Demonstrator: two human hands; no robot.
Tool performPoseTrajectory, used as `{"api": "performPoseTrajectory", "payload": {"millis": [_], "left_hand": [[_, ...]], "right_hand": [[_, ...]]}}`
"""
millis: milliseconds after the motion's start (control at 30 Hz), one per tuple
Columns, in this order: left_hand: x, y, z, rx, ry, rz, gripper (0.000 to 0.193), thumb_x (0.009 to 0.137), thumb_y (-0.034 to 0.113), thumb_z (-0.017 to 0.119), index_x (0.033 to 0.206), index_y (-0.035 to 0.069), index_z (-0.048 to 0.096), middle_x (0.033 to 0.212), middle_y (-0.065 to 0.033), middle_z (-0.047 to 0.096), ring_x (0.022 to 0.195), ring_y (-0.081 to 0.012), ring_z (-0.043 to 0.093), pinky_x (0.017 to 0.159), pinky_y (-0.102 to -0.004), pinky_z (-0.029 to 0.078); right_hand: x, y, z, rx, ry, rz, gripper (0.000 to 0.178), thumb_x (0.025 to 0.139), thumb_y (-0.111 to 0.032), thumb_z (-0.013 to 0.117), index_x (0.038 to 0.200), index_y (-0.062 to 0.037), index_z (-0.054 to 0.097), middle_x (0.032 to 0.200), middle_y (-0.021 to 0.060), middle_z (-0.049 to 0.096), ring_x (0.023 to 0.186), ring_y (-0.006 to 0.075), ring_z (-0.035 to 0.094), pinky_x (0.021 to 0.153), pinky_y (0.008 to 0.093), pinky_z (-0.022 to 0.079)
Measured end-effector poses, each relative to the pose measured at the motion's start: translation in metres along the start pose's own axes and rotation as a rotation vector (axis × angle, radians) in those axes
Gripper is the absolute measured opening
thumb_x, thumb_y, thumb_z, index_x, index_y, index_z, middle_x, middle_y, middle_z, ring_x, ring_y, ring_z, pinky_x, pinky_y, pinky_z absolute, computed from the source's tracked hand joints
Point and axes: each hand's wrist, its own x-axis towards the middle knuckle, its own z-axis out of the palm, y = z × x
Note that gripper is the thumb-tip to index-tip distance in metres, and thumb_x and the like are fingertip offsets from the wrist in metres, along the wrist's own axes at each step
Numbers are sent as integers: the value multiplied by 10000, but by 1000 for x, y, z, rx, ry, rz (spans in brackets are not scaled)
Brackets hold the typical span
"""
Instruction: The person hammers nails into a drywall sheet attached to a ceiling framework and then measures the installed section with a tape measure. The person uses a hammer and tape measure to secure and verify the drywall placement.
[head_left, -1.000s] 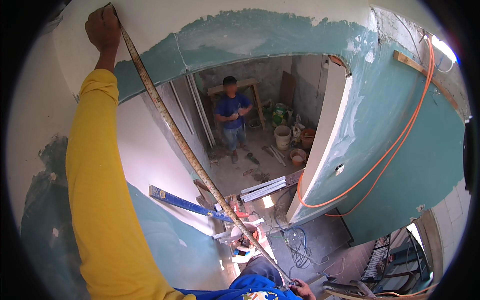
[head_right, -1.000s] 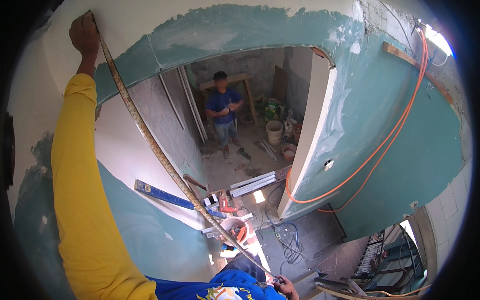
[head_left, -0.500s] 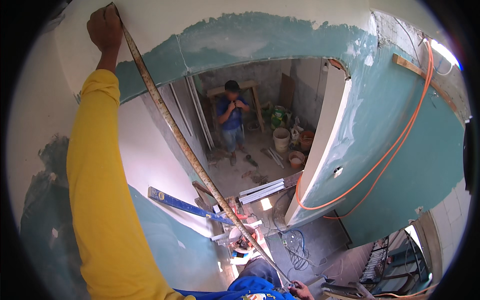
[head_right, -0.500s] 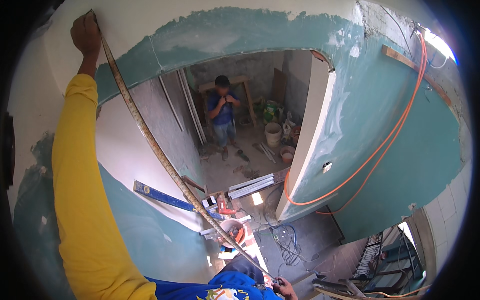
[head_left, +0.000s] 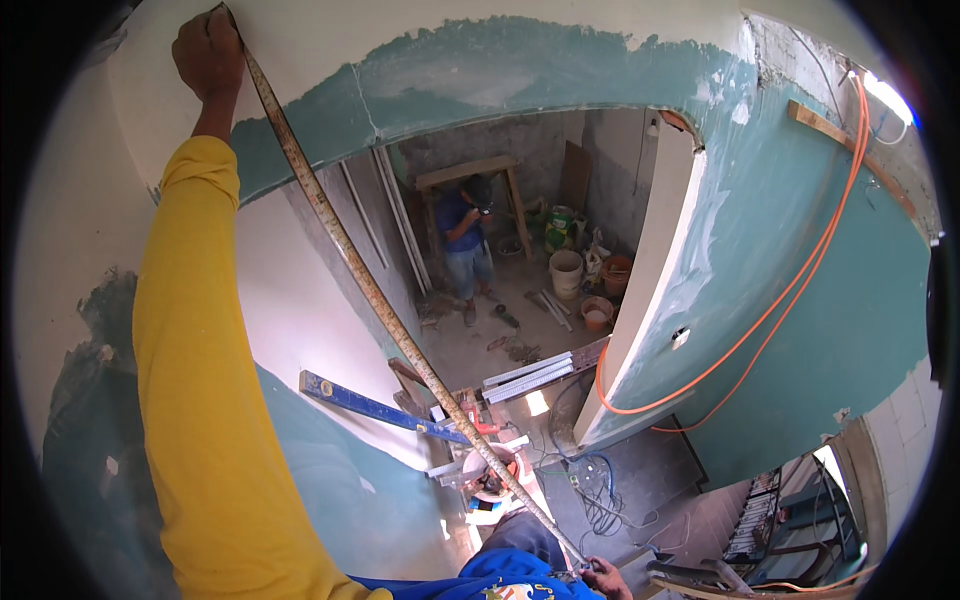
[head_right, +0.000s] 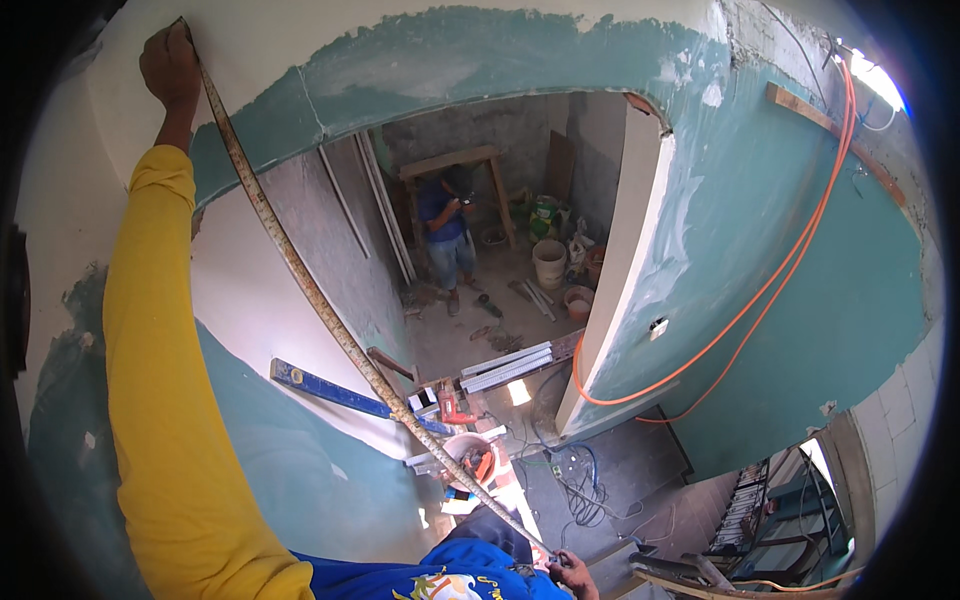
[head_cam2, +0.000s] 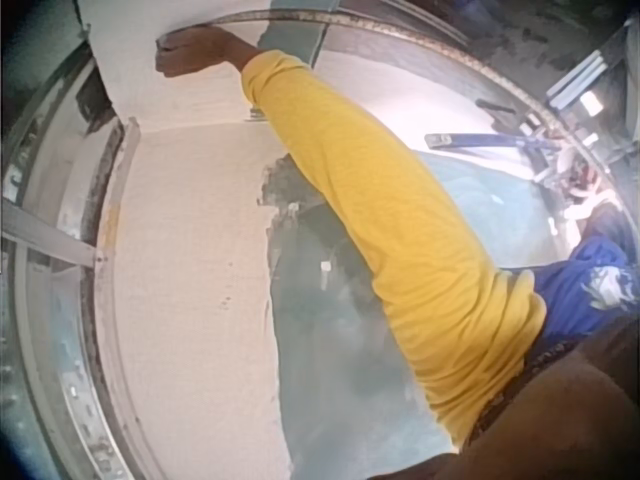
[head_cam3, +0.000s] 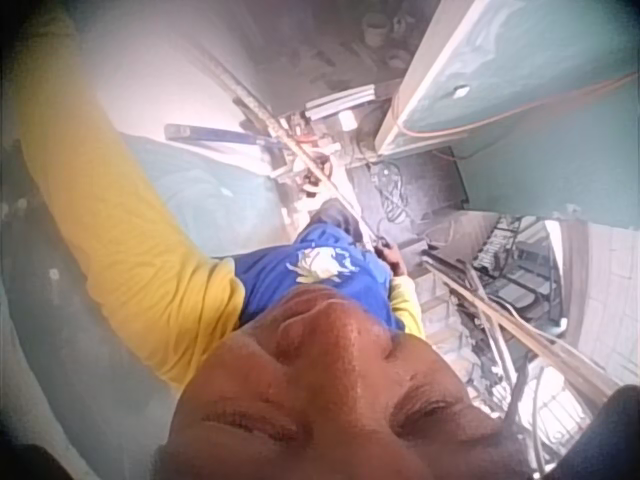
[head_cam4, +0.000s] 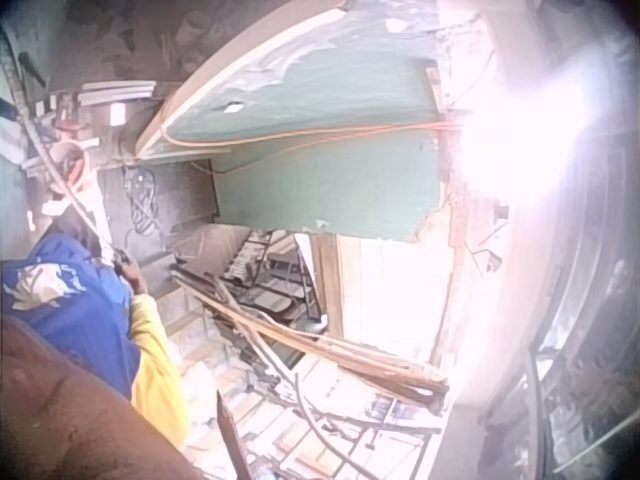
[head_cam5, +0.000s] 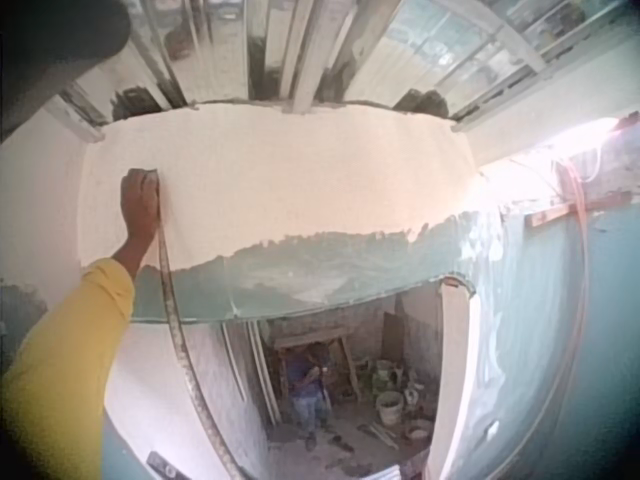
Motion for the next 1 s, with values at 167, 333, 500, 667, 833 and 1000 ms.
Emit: {"api": "performPoseTrajectory", "payload": {"millis": [167, 333, 500, 667, 833, 1000], "left_hand": [[-2, 2, 3, -4, -17, 3, 383, 970, 361, 534, 1004, 55, 763, 993, -169, 733, 922, -401, 660, 863, -491, 490], [0, 0, 1, 32, -21, 25, 400, 966, 367, 532, 997, 41, 762, 996, -186, 735, 934, -406, 669, 865, -483, 496], [1, 14, -5, -62, -33, -69, 412, 960, 365, 534, 1004, 27, 765, 1003, -202, 739, 928, -416, 681, 862, -493, 506], [1, 6, -3, -73, -12, -24, 414, 957, 373, 539, 1009, 30, 765, 1007, -204, 738, 931, -415, 683, 864, -497, 506], [-1, 5, 0, -39, -12, -30, 411, 960, 379, 538, 1014, 38, 761, 1019, -191, 736, 947, -410, 673, 873, -497, 499], [-1, 3, 2, -37, -14, -28, 405, 965, 379, 533, 1012, 47, 759, 1026, -178, 735, 953, -410, 665, 881, -499, 492]], "right_hand": [[-5, -9, 7, -68, 22, 1, 417, 885, -114, 814, 1243, -63, 607, 777, 21, 624, 668, 108, 584, 591, 277, 471], [2, 5, 0, -60, 14, 1, 407, 885, -122, 811, 1237, -64, 615, 783, 19, 627, 673, 106, 587, 593, 274, 473], [1, 6, 1, -63, 15, 1, 429, 878, -146, 819, 1250, -71, 619, 825, 26, 642, 698, 108, 604, 610, 267, 487], [3, 9, -1, -37, -3, -5, 416, 885, -143, 812, 1245, -73, 615, 829, 26, 636, 702, 109, 607, 610, 268, 490], [5, 15, -3, -22, -5, -21, 399, 888, -122, 807, 1233, -73, 610, 803, 17, 617, 683, 113, 594, 596, 272, 481], [3, 12, -2, 18, -33, -16, 403, 890, -114, 807, 1239, -72, 609, 804, 15, 619, 684, 116, 596, 597, 273, 483]]}}
